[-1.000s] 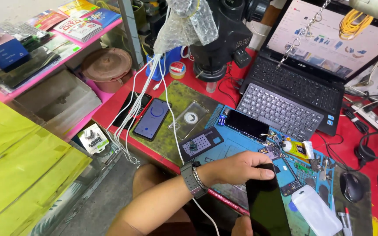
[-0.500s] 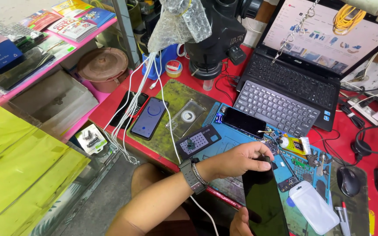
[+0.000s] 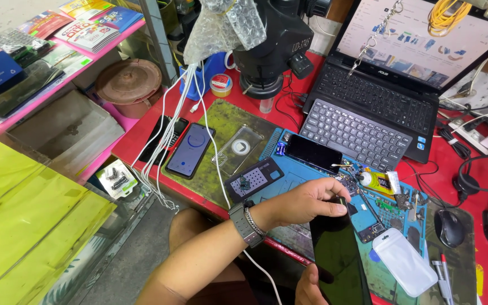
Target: The person connects a white charging cable to a disassembled smartphone, then disconnects it and reconnects it multiple times while holding the device. They also handle the phone's internal components and a separate screen assembly on the workbench.
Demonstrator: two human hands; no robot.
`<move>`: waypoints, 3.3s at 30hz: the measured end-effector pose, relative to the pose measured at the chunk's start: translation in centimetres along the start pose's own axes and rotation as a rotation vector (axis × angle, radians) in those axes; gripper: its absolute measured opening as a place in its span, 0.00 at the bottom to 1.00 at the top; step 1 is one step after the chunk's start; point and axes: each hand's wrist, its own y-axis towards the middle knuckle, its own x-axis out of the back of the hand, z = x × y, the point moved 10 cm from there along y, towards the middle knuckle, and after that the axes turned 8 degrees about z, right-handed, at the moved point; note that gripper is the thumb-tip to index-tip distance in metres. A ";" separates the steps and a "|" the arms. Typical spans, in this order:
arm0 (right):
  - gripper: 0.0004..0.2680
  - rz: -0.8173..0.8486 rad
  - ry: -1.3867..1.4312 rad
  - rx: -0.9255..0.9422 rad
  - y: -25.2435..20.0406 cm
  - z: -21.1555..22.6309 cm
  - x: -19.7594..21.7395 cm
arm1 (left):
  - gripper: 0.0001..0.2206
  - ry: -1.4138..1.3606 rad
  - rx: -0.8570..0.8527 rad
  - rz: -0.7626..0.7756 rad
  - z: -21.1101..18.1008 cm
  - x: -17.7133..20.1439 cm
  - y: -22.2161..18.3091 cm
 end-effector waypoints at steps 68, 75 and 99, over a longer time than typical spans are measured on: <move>0.14 -1.324 -1.319 -0.333 17.9 2.6 -1.4 | 0.14 -0.490 -0.800 0.146 -8.5 0.4 -4.3; 0.07 -1.191 -1.270 -0.053 16.4 3.4 -0.8 | 0.13 -0.363 -0.879 0.226 -8.8 -0.3 -4.3; 0.04 -1.366 -1.894 -0.017 20.9 7.4 -8.1 | 0.11 0.312 -0.032 -0.286 -4.0 -4.6 -9.1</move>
